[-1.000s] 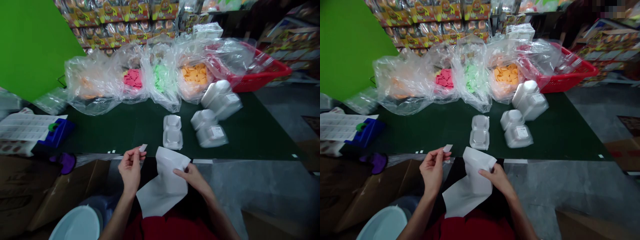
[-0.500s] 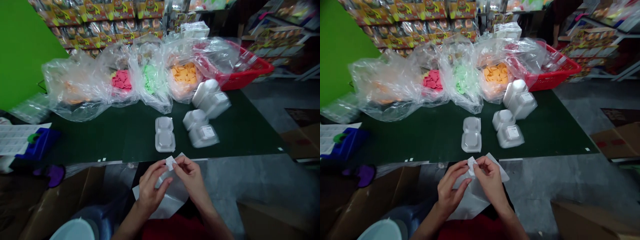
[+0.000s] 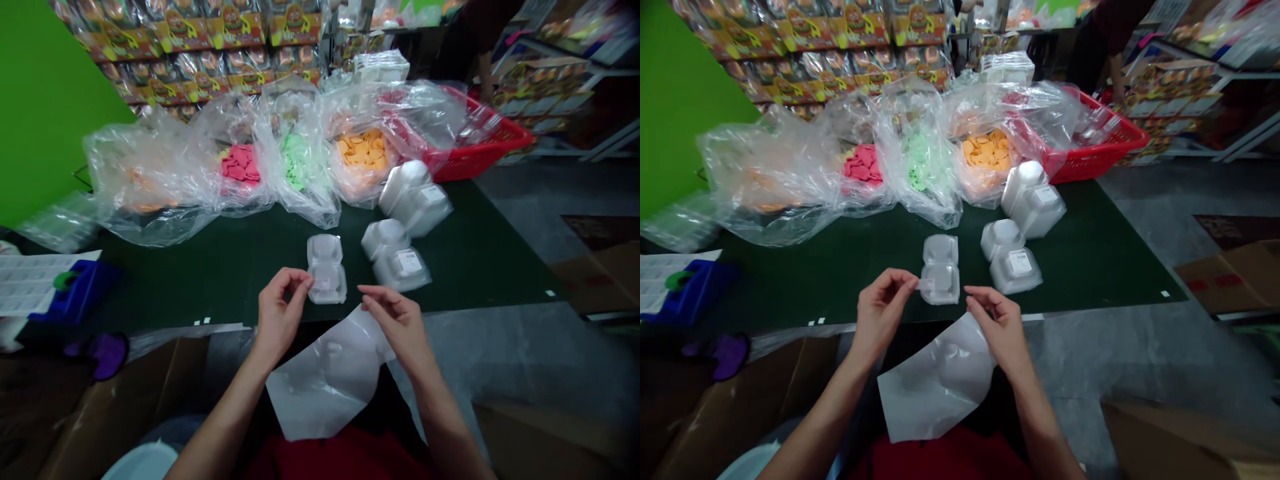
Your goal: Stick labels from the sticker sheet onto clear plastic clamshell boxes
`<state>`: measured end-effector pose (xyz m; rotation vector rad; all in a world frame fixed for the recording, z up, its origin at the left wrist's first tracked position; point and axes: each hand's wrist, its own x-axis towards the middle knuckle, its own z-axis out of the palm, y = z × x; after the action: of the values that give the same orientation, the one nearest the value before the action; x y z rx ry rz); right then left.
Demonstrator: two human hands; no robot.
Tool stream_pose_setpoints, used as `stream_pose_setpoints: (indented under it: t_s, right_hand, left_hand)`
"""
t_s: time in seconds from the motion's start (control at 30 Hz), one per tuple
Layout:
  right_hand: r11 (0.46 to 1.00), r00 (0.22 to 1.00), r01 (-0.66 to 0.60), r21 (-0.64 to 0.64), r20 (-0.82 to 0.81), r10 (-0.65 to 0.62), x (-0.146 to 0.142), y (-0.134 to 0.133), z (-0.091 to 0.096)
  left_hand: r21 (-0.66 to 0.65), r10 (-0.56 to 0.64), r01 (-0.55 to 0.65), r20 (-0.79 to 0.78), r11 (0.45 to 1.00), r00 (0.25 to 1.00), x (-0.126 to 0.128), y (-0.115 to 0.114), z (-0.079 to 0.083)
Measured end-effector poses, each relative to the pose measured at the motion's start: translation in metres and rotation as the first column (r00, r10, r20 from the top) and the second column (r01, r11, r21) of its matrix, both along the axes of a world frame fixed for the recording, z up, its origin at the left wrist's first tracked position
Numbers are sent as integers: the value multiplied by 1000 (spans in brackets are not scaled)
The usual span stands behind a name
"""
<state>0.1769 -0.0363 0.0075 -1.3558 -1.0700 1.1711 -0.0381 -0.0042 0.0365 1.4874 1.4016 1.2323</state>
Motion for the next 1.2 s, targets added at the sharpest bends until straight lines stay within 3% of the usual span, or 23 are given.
stream_pose_setpoints:
  t_s: [0.1, 0.3, 0.43, 0.57, 0.8, 0.9, 1.03, 1.2]
  right_hand:
    - [993, 994, 108, 37, -29, -107, 8, 10, -17]
    - [992, 995, 99, 77, -2, -99, 2, 17, -33]
    - [983, 990, 70, 168, 111, -90, -9, 20, -25]
    - [949, 948, -39, 312, 311, -64, -21, 26, -18]
    - [914, 849, -162, 373, 524, -63, -39, 36, -30]
    - [921, 825, -175, 349, 563, -56, -40, 37, -33]
    - [930, 819, -176, 324, 572, -44, -38, 34, -32]
    - [945, 851, -64, 320, 513, -116, -46, 34, -34]
  left_hand:
    - [-62, 28, -21, 110, 998, 994, 7, 23, -14]
    - [-90, 3, 10, 148, 996, 989, 15, 44, -32]
    - [-124, 20, -4, 129, 992, 991, 17, 43, -34]
    - [-128, 26, -14, 94, 992, 995, 18, 42, -38]
    - [-72, 29, -28, 15, 997, 999, 17, 39, -48]
    - [-2, 8, -8, -95, 1000, 995, 19, 36, -47]
    - [99, 144, -128, -172, 987, 975, 19, 32, -51]
    - [28, 204, -202, -116, 979, 972, 8, 26, -67]
